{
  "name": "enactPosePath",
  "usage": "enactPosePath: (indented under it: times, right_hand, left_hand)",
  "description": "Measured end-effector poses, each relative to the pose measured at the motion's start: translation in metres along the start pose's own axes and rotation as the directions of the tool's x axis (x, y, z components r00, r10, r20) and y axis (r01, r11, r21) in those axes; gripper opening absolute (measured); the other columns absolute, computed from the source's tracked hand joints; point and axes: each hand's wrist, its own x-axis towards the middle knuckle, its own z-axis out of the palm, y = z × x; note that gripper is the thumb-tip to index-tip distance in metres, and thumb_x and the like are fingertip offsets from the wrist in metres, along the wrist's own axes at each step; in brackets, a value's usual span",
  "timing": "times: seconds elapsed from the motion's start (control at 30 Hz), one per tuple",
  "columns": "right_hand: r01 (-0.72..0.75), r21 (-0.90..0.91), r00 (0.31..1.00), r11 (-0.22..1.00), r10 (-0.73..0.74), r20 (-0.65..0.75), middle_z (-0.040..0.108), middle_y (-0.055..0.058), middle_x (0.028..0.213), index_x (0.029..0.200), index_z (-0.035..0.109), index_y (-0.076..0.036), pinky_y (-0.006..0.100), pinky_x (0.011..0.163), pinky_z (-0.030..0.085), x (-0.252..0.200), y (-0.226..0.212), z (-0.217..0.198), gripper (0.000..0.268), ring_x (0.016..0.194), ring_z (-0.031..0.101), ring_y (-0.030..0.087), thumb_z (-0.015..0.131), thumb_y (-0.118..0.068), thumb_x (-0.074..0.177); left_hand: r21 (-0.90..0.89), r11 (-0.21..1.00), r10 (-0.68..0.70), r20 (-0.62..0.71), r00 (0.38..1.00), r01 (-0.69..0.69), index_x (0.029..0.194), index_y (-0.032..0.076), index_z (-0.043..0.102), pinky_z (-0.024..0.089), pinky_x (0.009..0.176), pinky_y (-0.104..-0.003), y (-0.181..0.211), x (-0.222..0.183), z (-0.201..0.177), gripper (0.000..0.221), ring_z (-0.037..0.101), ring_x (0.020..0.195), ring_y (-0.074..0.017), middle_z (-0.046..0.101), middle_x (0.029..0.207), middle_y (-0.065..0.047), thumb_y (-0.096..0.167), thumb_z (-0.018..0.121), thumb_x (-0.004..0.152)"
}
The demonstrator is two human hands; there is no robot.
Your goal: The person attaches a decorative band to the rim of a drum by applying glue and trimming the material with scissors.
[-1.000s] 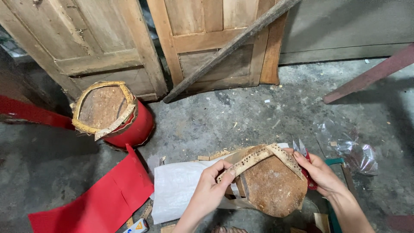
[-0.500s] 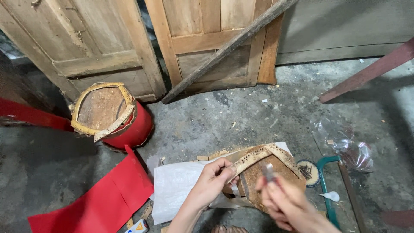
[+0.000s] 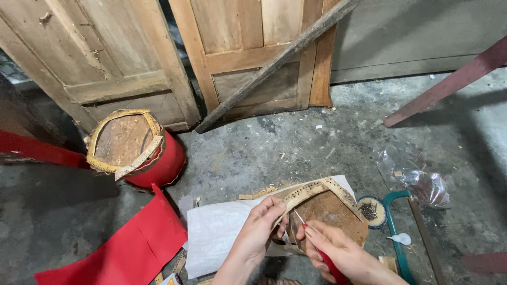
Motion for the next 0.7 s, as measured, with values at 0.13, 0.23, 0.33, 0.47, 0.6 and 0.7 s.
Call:
enactPosePath:
  times: [0.13,0.23,0.33,0.47,0.6,0.7]
  right_hand:
    - [-0.066,-0.006,0.992,0.998,0.065,-0.105,0.043,0.012,0.065,0.111,0.059,0.000,0.030,0.033,0.028,0.000,-0.006,0.007,0.033,0.045,0.036,0.020,0.048,-0.031,0.109]
    - [0.031,0.016,0.995,0.999,-0.029,-0.094,0.043,0.012,0.062,0.108,0.058,0.001,0.031,0.030,0.030,0.006,0.004,0.010,0.031,0.041,0.037,0.020,0.047,-0.029,0.109]
    - [0.117,0.040,0.990,0.992,-0.113,-0.087,0.044,0.012,0.060,0.104,0.055,0.001,0.032,0.026,0.035,0.010,0.008,0.020,0.032,0.036,0.038,0.019,0.045,-0.029,0.109]
    - [0.168,0.090,0.976,0.982,-0.153,-0.152,0.043,0.014,0.057,0.105,0.052,-0.002,0.036,0.023,0.038,0.018,0.018,0.032,0.035,0.031,0.039,0.022,0.042,-0.034,0.108]
    - [0.196,-0.076,0.959,0.978,-0.207,-0.195,0.046,0.019,0.045,0.075,0.048,0.002,0.037,0.028,0.041,0.009,0.006,0.044,0.055,0.030,0.042,0.025,0.039,-0.041,0.107]
    - [0.214,-0.068,0.959,0.974,-0.223,-0.176,0.044,0.019,0.044,0.077,0.047,0.001,0.038,0.026,0.041,0.014,0.010,0.041,0.054,0.028,0.041,0.026,0.038,-0.042,0.107]
  left_hand:
    - [-0.036,0.999,0.008,0.034,0.999,-0.006,0.089,0.011,0.057,0.039,0.056,-0.027,0.003,-0.003,0.004,0.018,0.051,0.058,-0.0144,0.062,0.072,-0.008,0.015,0.063,0.105]
    - [-0.009,0.998,0.059,0.049,0.997,-0.059,0.090,0.010,0.059,0.041,0.057,-0.026,-0.001,-0.004,0.007,0.017,0.052,0.059,-0.0132,0.063,0.072,-0.007,0.016,0.064,0.104]
    - [0.001,0.991,0.135,0.049,0.990,-0.135,0.092,0.008,0.061,0.044,0.060,-0.024,-0.010,-0.004,0.008,0.015,0.056,0.064,-0.0116,0.064,0.073,-0.006,0.017,0.065,0.103]
    - [0.014,0.984,0.178,-0.021,0.984,-0.178,0.088,0.008,0.058,0.045,0.073,-0.026,-0.011,-0.011,0.015,0.018,0.056,0.071,-0.0141,0.059,0.074,-0.007,0.014,0.061,0.104]
    - [0.150,0.972,0.197,-0.093,0.976,-0.182,0.085,0.011,0.059,0.041,0.076,-0.027,-0.011,-0.016,0.021,0.020,0.051,0.074,-0.0129,0.058,0.075,-0.003,0.019,0.065,0.102]
    - [0.136,0.973,0.197,-0.084,0.977,-0.185,0.084,0.010,0.058,0.042,0.073,-0.026,-0.007,-0.019,0.021,0.022,0.052,0.071,-0.0127,0.059,0.074,-0.004,0.020,0.064,0.103]
